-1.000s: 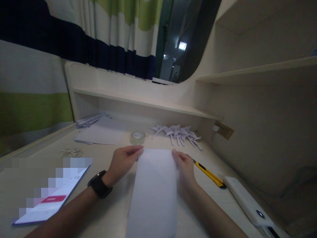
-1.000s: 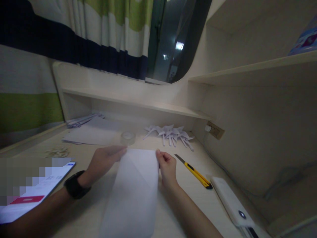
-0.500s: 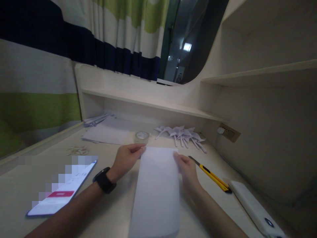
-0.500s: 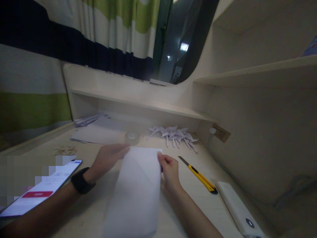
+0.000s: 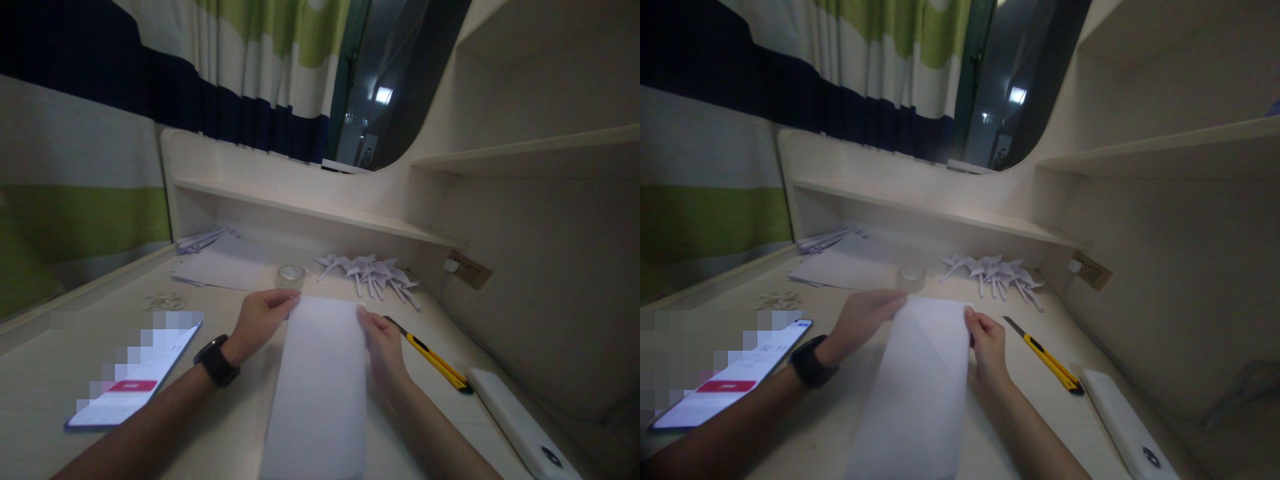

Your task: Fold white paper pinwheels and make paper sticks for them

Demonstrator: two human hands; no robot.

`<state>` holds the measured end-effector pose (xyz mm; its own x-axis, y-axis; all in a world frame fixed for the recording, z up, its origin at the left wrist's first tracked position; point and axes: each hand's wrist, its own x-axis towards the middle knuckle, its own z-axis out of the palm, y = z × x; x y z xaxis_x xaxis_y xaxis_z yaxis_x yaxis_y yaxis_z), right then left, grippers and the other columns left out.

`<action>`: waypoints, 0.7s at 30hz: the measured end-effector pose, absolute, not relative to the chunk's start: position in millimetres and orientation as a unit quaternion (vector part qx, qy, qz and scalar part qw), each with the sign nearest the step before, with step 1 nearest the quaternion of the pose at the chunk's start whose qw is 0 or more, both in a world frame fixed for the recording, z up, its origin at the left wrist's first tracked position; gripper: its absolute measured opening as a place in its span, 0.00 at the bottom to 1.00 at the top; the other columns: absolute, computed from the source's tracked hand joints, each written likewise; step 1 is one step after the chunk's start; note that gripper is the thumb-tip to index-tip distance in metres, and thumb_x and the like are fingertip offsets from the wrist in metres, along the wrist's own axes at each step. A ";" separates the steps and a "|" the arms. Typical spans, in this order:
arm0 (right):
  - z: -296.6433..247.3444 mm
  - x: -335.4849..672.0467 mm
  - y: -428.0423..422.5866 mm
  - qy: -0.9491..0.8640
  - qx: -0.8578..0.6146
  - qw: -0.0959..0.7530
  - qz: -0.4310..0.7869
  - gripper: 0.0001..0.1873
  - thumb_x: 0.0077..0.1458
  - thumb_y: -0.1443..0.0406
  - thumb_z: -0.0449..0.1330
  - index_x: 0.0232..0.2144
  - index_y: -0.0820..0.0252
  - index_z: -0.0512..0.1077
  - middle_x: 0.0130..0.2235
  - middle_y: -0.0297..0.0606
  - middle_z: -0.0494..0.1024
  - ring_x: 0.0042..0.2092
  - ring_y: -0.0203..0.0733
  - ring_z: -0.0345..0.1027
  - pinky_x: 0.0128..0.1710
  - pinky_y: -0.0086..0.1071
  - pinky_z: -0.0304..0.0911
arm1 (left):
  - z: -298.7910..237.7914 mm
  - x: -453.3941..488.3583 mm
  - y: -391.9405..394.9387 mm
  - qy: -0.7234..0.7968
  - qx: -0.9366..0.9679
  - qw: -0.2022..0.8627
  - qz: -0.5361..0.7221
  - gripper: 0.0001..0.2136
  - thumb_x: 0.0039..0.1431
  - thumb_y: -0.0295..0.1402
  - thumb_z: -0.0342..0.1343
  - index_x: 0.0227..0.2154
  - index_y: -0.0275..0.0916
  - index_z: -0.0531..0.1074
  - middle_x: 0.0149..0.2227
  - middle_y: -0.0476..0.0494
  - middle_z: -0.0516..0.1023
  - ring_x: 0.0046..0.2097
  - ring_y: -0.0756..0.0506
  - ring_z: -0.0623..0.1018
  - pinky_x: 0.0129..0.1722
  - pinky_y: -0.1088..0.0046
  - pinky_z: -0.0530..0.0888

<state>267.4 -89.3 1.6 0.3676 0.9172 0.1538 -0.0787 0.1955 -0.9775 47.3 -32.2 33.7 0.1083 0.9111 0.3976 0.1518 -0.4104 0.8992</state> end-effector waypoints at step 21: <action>-2.9 279.3 -78.0 -0.396 -0.533 0.652 0.368 0.19 0.44 0.52 0.65 0.22 0.65 0.74 0.21 0.36 0.73 0.22 0.35 0.63 0.23 0.29 0.59 | 29.0 46.9 -31.1 0.418 0.682 0.354 0.485 0.12 0.51 0.37 0.59 0.35 0.35 0.80 0.32 0.43 0.82 0.30 0.45 0.80 0.30 0.72 0.76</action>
<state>279.3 -78.0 -2.9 0.4165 0.9006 0.1242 -0.0573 0.1624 -0.9851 46.9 -31.1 29.0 0.1807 0.9130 0.3658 0.2264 -0.4005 0.8879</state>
